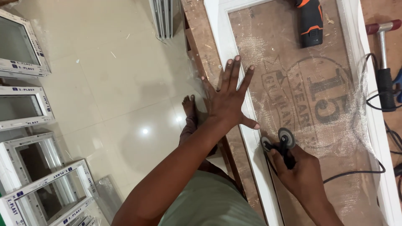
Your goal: Assemble a window frame by installing seals and using a roller tool to secure components.
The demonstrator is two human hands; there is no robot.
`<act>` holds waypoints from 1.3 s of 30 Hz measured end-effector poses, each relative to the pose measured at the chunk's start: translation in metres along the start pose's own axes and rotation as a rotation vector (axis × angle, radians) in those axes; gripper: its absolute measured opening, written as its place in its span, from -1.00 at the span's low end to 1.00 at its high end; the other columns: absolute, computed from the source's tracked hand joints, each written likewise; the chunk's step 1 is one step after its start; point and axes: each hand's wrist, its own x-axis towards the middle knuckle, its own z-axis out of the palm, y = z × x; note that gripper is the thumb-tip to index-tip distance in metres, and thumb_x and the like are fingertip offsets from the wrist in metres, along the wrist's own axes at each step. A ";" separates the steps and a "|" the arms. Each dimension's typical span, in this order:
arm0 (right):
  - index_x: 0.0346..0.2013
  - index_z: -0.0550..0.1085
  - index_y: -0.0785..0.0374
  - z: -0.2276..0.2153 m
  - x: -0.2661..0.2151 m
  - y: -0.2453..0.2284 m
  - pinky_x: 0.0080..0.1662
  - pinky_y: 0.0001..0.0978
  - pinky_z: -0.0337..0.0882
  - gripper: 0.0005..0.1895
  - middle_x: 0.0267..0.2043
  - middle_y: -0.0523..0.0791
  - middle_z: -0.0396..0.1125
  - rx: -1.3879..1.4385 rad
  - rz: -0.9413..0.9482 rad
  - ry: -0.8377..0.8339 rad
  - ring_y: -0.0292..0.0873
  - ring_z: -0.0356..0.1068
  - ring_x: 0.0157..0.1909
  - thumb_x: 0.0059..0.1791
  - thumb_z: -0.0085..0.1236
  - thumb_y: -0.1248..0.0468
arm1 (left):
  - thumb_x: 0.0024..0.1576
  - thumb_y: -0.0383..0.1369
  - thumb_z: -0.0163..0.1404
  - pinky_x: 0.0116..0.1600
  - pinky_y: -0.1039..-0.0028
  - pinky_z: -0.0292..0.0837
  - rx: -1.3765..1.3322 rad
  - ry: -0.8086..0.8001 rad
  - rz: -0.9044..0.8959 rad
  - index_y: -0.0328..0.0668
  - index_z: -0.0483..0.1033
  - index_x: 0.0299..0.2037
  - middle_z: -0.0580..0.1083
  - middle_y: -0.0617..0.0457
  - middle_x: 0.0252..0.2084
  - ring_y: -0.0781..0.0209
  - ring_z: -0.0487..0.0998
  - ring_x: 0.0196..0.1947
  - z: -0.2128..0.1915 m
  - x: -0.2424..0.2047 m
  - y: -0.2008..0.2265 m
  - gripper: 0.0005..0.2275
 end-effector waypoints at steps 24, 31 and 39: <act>-0.12 0.58 0.33 -0.001 0.021 -0.027 -0.51 -0.23 0.23 -0.73 -0.68 0.01 0.32 0.047 -0.070 0.062 -0.13 0.27 -0.66 -0.02 0.22 0.22 | -0.59 0.33 0.36 0.32 -0.63 -0.16 -0.057 0.102 0.028 0.08 -0.43 0.53 -0.50 -0.15 0.57 -0.11 -0.48 0.59 -0.010 0.002 -0.016 0.50; 0.27 0.42 0.35 -0.033 -0.005 0.000 -0.43 -0.49 0.21 -0.44 -0.29 -0.15 0.38 0.247 -0.225 0.172 -0.37 0.21 -0.44 0.02 0.12 0.14 | -0.59 0.30 0.40 0.33 -0.55 -0.06 -0.068 0.043 -0.001 0.08 -0.45 0.53 -0.52 -0.15 0.56 -0.11 -0.51 0.57 -0.017 0.001 -0.014 0.51; 0.53 0.29 0.24 -0.032 -0.011 0.040 -0.31 -0.46 0.23 -0.33 -0.10 -0.06 0.48 0.408 -0.135 0.068 -0.31 0.14 -0.35 0.20 -0.24 -0.04 | -0.69 0.27 0.37 0.36 -0.39 0.06 -0.167 0.185 0.073 0.04 -0.43 0.50 -0.50 -0.20 0.55 -0.19 -0.50 0.56 0.003 0.009 -0.022 0.52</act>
